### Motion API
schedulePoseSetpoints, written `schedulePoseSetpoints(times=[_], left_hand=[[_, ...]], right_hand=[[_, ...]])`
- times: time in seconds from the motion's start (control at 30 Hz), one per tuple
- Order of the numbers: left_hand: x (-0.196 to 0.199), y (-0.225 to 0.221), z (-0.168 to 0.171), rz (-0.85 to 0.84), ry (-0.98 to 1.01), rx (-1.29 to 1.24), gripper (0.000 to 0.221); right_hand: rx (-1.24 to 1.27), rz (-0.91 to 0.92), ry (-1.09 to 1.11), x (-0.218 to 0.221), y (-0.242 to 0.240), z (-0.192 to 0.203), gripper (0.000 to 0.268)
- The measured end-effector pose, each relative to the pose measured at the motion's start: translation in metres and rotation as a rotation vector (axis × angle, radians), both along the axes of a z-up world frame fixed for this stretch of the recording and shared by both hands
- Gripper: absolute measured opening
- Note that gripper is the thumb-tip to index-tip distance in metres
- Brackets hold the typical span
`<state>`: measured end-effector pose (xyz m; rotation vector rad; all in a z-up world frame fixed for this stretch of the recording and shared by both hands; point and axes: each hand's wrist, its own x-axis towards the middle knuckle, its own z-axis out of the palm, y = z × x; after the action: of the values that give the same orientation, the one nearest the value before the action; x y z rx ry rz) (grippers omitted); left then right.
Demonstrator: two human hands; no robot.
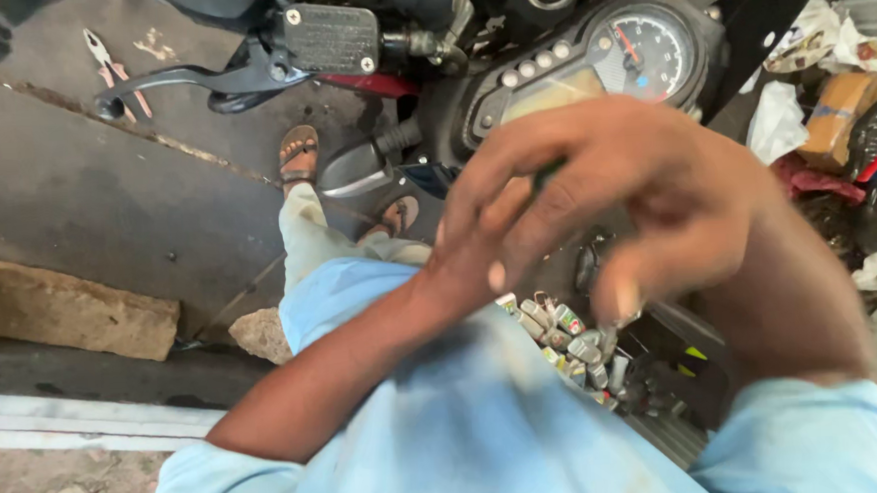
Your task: The person removes and then reattaches the front plastic cowl around the motorcycle's instrument cluster using a screwdriver.
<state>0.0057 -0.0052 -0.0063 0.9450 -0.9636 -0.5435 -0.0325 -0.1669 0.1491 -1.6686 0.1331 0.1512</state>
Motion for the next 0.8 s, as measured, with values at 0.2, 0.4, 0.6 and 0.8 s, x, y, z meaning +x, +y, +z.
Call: schedulePoseSetpoints(times=[0.2,0.4,0.6,0.8], left_hand=[[-0.003,0.003,-0.007,-0.631,0.148,0.41,0.024],[-0.007,0.005,-0.008,-0.659,0.161,0.515,0.035],[0.004,0.009,0.005,-0.368,0.071,0.311,0.041],[0.0,-0.004,0.008,-0.527,0.165,0.329,0.04]], right_hand=[[0.624,-0.085,0.103,-0.01,-0.002,-0.055,0.053],[-0.661,-0.678,-0.014,-0.041,0.061,-0.048,0.052],[-0.85,-0.711,-0.196,-0.051,0.072,-0.051,0.051],[-0.085,-0.326,-0.147,-0.012,0.004,-0.018,0.043]])
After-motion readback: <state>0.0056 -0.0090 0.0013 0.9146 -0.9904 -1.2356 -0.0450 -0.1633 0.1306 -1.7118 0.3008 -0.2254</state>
